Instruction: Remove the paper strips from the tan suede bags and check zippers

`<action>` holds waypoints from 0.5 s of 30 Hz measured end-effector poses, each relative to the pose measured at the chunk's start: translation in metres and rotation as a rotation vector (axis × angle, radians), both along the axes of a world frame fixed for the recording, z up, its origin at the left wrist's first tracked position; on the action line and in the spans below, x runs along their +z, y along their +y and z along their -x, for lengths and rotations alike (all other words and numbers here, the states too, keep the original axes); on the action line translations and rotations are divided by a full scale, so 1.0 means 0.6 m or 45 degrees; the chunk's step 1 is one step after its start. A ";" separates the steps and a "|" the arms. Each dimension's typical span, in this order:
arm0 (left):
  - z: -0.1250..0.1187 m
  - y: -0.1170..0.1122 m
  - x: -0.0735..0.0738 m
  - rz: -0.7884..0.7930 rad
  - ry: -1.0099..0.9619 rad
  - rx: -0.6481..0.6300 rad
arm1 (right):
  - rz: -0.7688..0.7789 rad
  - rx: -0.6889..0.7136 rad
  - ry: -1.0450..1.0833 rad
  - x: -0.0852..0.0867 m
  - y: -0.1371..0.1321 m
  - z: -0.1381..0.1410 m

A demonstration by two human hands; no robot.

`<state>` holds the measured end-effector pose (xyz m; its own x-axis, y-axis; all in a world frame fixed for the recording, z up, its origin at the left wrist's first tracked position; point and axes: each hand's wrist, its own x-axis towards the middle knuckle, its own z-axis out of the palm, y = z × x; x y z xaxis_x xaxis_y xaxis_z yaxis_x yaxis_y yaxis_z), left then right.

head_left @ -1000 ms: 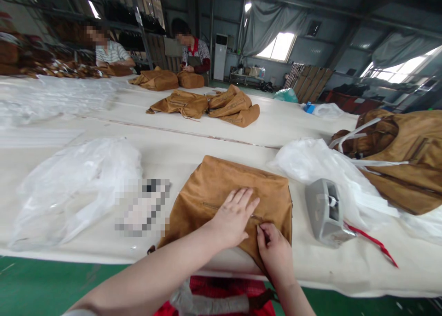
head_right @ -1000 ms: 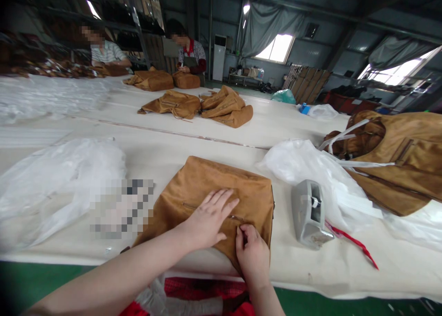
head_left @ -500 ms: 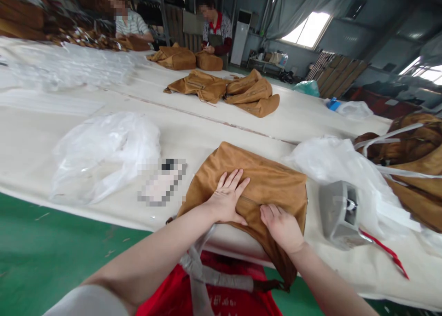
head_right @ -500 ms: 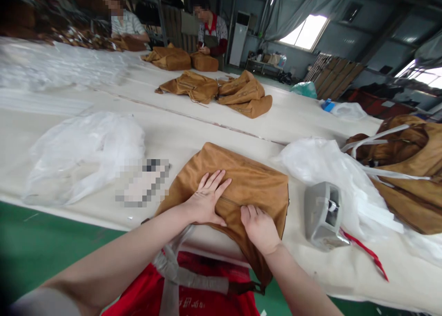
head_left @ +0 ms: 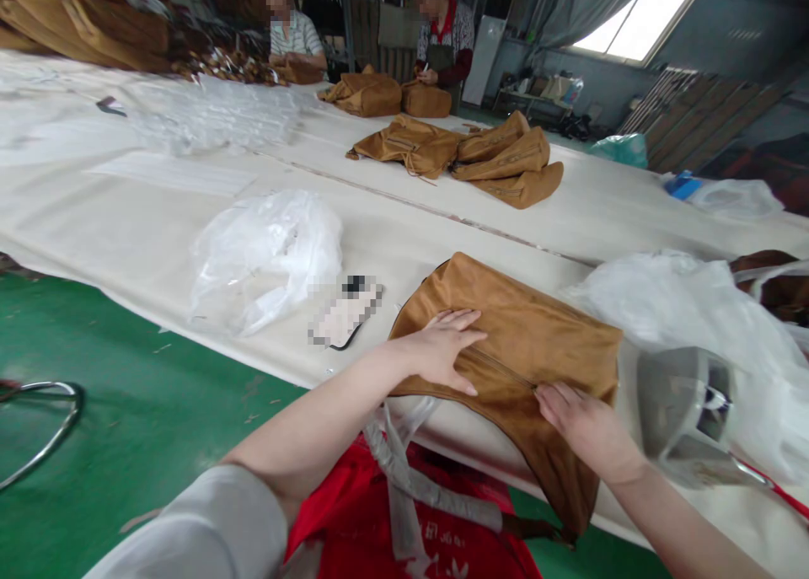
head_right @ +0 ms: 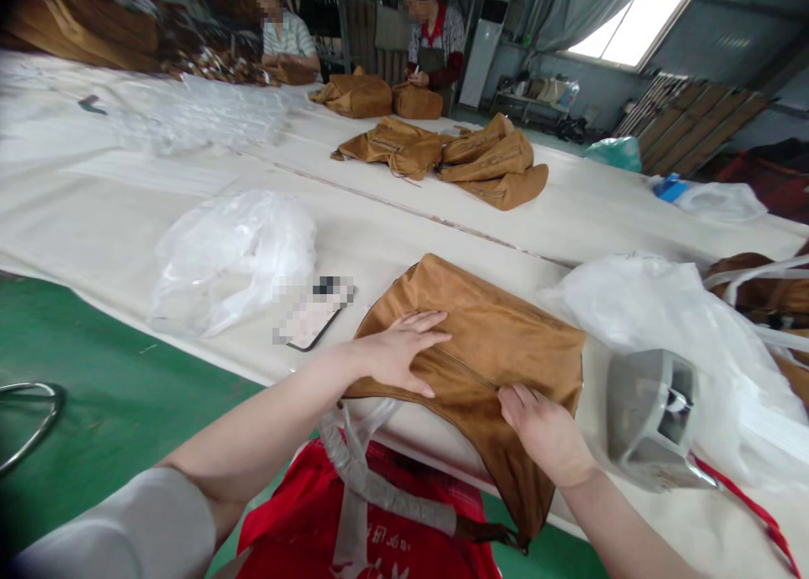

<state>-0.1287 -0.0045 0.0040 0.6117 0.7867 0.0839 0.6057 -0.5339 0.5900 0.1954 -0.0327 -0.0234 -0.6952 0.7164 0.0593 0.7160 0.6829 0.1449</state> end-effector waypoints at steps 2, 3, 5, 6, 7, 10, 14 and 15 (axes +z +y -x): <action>0.047 0.000 0.016 0.032 -0.269 0.122 | -0.011 -0.072 0.098 0.007 -0.010 0.004; 0.069 0.001 0.017 0.023 -0.431 0.236 | -0.031 -0.119 0.158 0.011 -0.020 0.010; 0.099 0.003 0.002 0.100 -0.754 0.500 | -0.067 -0.194 0.258 0.017 -0.046 0.034; 0.106 0.004 -0.012 0.200 -0.904 0.622 | -0.071 -0.207 0.282 0.017 -0.060 0.050; 0.107 0.005 -0.028 0.328 -1.036 0.708 | -0.060 -0.209 0.281 0.013 -0.072 0.067; 0.094 0.007 -0.072 0.577 -1.310 0.790 | -0.046 -0.209 0.222 -0.007 -0.091 0.114; 0.089 0.013 -0.091 0.664 -1.532 0.742 | -0.096 -0.274 0.124 -0.020 -0.063 0.138; 0.092 0.016 -0.092 0.725 -1.608 0.725 | -0.098 -0.272 0.094 -0.018 -0.051 0.139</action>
